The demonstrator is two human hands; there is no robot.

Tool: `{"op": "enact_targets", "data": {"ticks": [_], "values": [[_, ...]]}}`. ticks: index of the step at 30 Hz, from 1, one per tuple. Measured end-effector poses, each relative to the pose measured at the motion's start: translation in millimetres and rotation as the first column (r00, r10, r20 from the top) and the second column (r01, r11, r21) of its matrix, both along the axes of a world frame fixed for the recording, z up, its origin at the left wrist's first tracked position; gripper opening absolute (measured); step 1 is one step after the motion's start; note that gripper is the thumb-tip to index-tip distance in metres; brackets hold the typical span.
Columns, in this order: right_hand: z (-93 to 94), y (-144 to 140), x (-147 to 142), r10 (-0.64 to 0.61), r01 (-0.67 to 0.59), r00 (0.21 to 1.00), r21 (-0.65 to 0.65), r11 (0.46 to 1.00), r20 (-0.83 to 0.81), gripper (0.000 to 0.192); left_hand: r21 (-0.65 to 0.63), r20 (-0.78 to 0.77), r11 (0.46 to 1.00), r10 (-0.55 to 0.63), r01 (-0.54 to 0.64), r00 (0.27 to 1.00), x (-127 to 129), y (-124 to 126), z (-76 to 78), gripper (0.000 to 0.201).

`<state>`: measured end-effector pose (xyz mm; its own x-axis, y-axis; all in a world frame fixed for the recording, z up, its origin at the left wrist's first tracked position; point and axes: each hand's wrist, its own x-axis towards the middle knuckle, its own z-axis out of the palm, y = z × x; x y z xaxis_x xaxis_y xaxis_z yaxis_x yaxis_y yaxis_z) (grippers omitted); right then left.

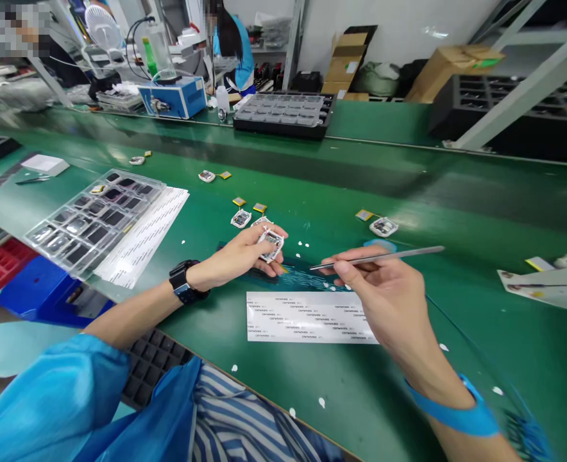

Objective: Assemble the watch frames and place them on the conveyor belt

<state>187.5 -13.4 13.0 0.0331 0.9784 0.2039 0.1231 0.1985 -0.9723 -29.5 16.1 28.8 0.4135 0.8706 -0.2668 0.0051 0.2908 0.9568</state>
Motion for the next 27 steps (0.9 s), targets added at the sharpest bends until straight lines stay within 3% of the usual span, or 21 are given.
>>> {"op": "enact_targets", "data": {"ticks": [4, 9, 23, 27], "values": [[5.5, -17, -10, -0.050, 0.031, 0.992, 0.165, 0.986, 0.113, 0.017, -0.178, 0.239, 0.982, -0.023, 0.067, 0.971, 12, -11, -2.5, 0.022], [4.2, -28, -17, -0.035, -0.031, 0.973, 0.284, 0.958, 0.226, 0.004, -0.246, 0.402, 0.956, -0.048, 0.158, 0.915, 17, -20, -5.5, 0.032], [-0.8, -28, -19, 0.044, -0.107, 0.976, 0.293, 0.950, 0.213, 0.016, -0.230, 0.452, 0.946, -0.105, 0.229, 0.886, 14, -19, -10.1, 0.035], [-0.7, -29, -21, 0.035, -0.098, 0.974, 0.275, 0.957, 0.224, 0.012, -0.217, 0.426, 0.954, -0.099, 0.208, 0.899, 16, -22, -9.8, 0.041]]}}
